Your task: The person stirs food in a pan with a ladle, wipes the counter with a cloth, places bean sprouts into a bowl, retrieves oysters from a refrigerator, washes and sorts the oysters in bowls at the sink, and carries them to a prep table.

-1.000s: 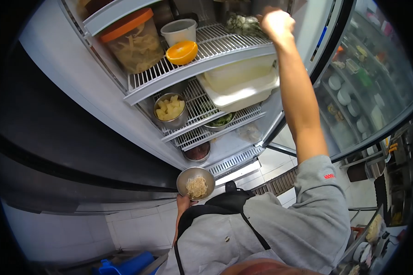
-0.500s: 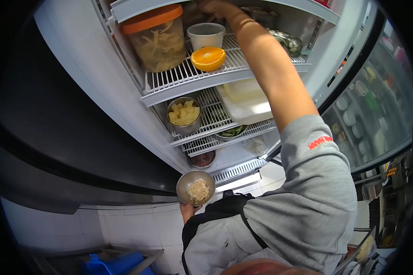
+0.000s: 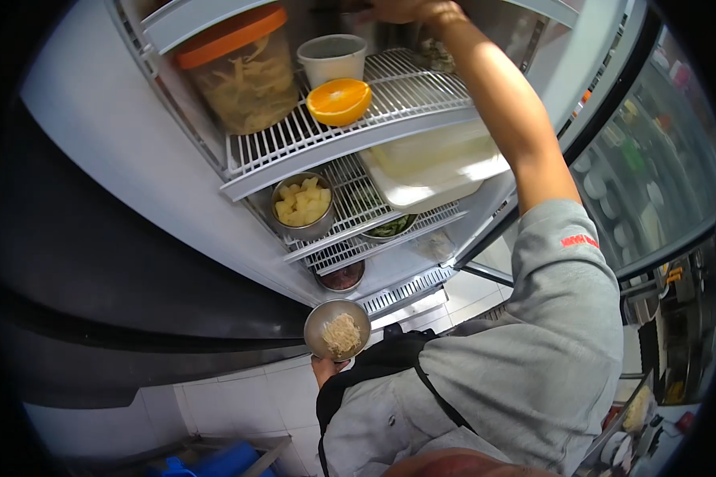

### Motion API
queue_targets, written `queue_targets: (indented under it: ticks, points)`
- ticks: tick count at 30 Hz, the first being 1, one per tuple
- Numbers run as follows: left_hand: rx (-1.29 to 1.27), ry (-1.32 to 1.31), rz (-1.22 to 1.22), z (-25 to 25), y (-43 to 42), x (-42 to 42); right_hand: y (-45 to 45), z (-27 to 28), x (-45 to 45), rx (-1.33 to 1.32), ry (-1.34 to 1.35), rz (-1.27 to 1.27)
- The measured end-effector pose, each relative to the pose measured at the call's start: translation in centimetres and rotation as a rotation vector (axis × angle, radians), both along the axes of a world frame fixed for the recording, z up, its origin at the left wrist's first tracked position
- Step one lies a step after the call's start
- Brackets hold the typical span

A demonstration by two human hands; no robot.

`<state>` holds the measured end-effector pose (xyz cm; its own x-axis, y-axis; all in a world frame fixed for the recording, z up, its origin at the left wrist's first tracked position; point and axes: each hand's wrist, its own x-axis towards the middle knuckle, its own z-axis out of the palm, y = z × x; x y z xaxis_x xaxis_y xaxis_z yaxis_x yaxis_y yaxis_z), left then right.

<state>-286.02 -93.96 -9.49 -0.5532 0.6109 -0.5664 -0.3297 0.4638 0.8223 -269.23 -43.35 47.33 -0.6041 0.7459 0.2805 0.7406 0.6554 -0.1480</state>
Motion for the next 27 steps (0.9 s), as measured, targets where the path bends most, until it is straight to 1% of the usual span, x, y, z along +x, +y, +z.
queue_targets:
  ticks: [2, 5, 8, 9, 10, 11, 12, 13, 14, 16, 18, 20, 21, 22, 23, 24, 25, 26, 27]
  points:
    - [-0.050, -0.262, 0.240, 1.9, 0.4, 0.3, -1.9, -0.5, 3.4, -0.031, -0.142, -0.058]
    - [-0.093, -0.271, 0.171, 1.4, 0.1, -0.1, -3.4, -1.7, 7.9, -0.074, -0.303, -0.142]
    - [-0.097, -0.240, 0.156, 1.9, -0.1, 0.2, -2.5, -3.4, 10.6, -0.052, -0.307, -0.181]
    - [-0.099, -0.229, 0.125, 1.4, 0.0, -0.3, -1.7, -4.1, 11.2, -0.007, -0.280, -0.164]
    - [-0.085, -0.249, 0.050, 0.5, 0.0, -0.7, 1.1, -6.2, 12.7, 0.182, -0.162, -0.010]
    - [-0.076, -0.270, -0.022, -0.1, -0.4, -0.9, 3.0, -7.0, 12.9, 0.245, -0.156, -0.045]
    - [-0.083, -0.258, -0.046, -0.3, -0.6, -1.1, -0.3, -4.8, 12.4, 0.085, -0.081, -0.007]
    - [-0.103, -0.247, -0.074, 0.0, -0.2, -1.3, -5.5, -2.4, 11.0, 0.170, -0.186, -0.126]
    - [-0.123, -0.234, -0.103, 0.4, 0.3, -1.4, -7.3, -1.7, 10.2, 0.229, -0.209, -0.224]
    - [-0.154, -0.197, -0.152, 2.4, 0.6, -0.5, -11.6, -1.6, 11.3, 0.393, -0.128, -0.190]
    - [-0.205, -0.164, -0.237, 3.1, 0.0, -0.6, -11.1, -4.4, 14.8, 0.689, 0.101, -0.049]
    - [-0.163, -0.134, -0.355, 2.8, -0.3, -0.4, -17.8, -6.1, 18.1, 0.821, 0.391, 0.091]
    - [-0.196, -0.087, -0.424, 3.4, -0.1, 0.0, -21.9, -7.6, 19.8, 0.564, 0.425, -0.094]
    - [-0.217, -0.074, -0.556, 4.2, -0.1, 0.3, -25.8, -9.8, 21.9, 0.314, 0.480, -0.295]
    - [-0.195, -0.108, -0.640, 5.1, 0.0, 0.4, -29.2, -13.3, 23.9, 0.478, 0.584, -0.259]
    - [-0.173, -0.143, -0.709, 6.6, 0.7, 1.0, -33.3, -15.9, 25.8, 0.304, 0.736, -0.238]
    - [-0.192, -0.133, -0.812, 6.9, 1.4, 1.9, -36.7, -19.8, 27.5, 0.190, 0.814, -0.127]
    - [-0.188, -0.080, -0.915, 7.3, 1.5, 2.7, -42.0, -22.8, 27.7, -0.205, 1.077, -0.166]
    - [-0.184, -0.018, -1.010, 9.0, 1.1, 3.0, -48.1, -24.5, 27.0, -0.836, 1.557, -0.201]
